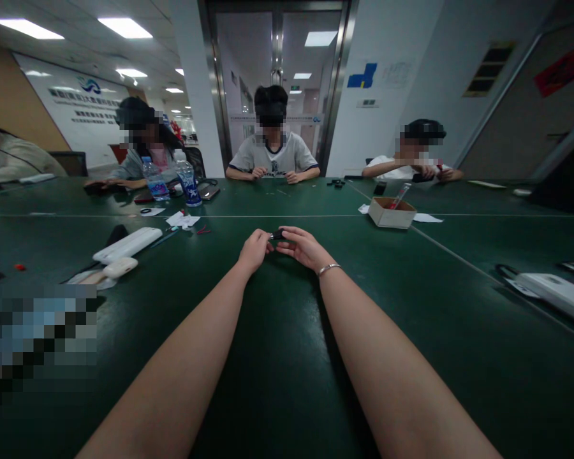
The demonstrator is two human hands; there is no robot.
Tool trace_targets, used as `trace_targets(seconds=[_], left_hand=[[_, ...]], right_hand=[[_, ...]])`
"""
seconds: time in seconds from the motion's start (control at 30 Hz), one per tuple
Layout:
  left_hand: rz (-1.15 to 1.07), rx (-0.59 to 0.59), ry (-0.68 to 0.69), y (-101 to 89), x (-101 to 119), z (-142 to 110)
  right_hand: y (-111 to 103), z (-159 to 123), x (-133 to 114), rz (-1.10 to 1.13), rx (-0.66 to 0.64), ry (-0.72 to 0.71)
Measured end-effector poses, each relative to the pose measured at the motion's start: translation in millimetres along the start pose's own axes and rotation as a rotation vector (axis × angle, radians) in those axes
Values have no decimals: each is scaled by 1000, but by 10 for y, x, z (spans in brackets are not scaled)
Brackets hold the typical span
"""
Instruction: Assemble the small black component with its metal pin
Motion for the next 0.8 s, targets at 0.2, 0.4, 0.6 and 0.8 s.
trace_targets(seconds=[0.2,0.4,0.6,0.8], left_hand=[[-6,-2,-7,-1,-15,2],[15,-22,11,15,-32,23],[25,4,1,-8,-29,11],[26,18,-6,-23,-29,11]], right_hand=[[-9,4,2,6,9,-2],[3,-12,-6,10,-4,-9],[10,-15,-9,5,-4,-2],[9,-16,-6,6,-4,-3]])
Point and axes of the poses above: each hand's wrist, its own z-axis towards the middle knuckle, its own y-axis out of the palm, x = y × z, the point moved 8 cm from there along z, towards the middle knuckle, and after that the axes turned 9 degrees about y, right-handed, at the moved point
